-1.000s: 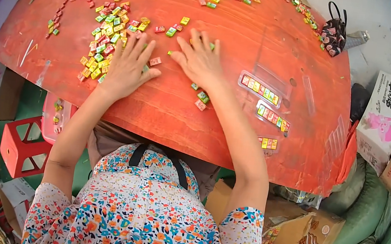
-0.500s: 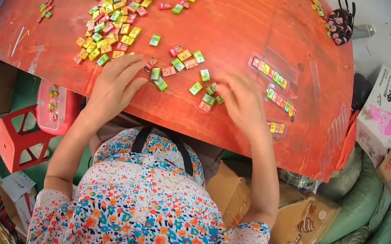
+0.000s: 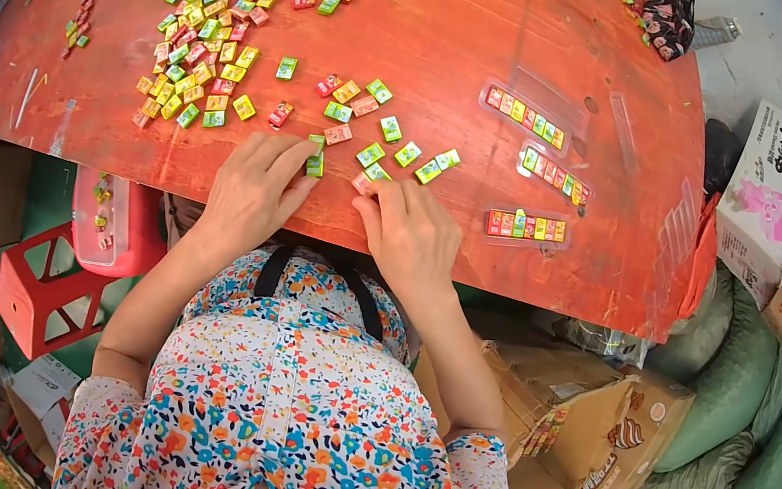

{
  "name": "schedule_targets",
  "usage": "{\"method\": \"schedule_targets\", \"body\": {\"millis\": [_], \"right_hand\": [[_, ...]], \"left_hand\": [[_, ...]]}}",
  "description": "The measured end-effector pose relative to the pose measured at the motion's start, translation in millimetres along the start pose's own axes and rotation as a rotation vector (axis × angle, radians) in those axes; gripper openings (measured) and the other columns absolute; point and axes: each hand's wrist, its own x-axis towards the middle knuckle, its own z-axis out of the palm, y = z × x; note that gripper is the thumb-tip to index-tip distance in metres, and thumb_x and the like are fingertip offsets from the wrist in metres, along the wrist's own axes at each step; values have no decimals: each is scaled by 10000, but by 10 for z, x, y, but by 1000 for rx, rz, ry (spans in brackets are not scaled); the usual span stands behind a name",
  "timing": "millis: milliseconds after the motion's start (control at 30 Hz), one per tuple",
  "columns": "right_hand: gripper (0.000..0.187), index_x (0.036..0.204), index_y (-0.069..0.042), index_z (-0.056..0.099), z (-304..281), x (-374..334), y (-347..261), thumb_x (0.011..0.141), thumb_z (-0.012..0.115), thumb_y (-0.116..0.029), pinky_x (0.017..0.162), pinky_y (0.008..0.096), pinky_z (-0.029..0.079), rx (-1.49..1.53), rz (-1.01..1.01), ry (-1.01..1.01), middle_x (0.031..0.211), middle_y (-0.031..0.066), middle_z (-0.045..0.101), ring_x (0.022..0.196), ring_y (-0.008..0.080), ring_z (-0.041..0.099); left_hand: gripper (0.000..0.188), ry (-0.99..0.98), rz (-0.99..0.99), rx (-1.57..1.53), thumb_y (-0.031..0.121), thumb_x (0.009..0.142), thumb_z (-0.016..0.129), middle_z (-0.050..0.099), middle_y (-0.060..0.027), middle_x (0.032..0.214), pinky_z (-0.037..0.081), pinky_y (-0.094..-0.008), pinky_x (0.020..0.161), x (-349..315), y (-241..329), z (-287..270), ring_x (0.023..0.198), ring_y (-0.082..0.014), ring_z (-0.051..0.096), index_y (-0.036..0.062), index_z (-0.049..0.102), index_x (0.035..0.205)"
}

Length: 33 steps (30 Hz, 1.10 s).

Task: Sorting and packaging small colorful toy components into plastic trays and boxes.

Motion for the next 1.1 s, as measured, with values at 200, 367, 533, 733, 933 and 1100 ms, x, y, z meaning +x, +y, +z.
{"method": "schedule_targets", "body": {"millis": [200, 367, 533, 733, 933, 1100], "right_hand": [[240, 987, -74, 678, -59, 89, 108, 792, 774, -175, 625, 358, 503, 198, -19, -50, 903, 63, 655, 771, 243, 639], [271, 1027, -58, 680, -165, 262, 137, 775, 759, -123, 745, 375, 480, 41, -277, -68, 1016, 63, 612, 878, 252, 585], [285, 1029, -53, 681, 8, 244, 146, 756, 750, -94, 790, 387, 457, 126, -324, -75, 1037, 53, 597, 899, 255, 567], [263, 1012, -71, 688, 15, 304, 158, 757, 749, -94, 797, 404, 456, 157, -288, -54, 1012, 60, 611, 918, 268, 581], [244, 1024, -62, 686, 16, 570, 312, 788, 735, -93, 802, 385, 466, 89, -209, -36, 1015, 72, 619, 935, 281, 591], [223, 1003, -49, 684, 50, 816, 35, 794, 739, -102, 800, 393, 486, 157, -252, -1, 1028, 77, 624, 944, 282, 599]], "left_hand": [[381, 0, -72, -45, 99, 772, 707, 612, -107, 925, 485, -419, 765, -36, 122, 48, 850, -301, 585, 36, 592, 1129], [380, -2, -55, -69, 100, 756, 730, 606, -106, 918, 478, -421, 770, -62, 173, 46, 873, -298, 587, 43, 595, 1106], [306, -6, -51, -14, 129, 763, 715, 588, -89, 911, 459, -404, 783, -102, 156, 69, 903, -279, 578, 52, 617, 1043], [256, 24, -58, -10, 144, 774, 707, 577, -80, 923, 454, -402, 779, -101, 165, 30, 903, -278, 566, 60, 620, 1000], [232, 57, -83, 36, 149, 773, 702, 561, -74, 908, 457, -400, 774, -38, 13, 51, 885, -269, 557, 63, 627, 974], [255, 144, -124, 60, 112, 751, 703, 563, -88, 893, 470, -409, 749, 17, -254, -216, 841, -285, 566, 63, 633, 991]]}}
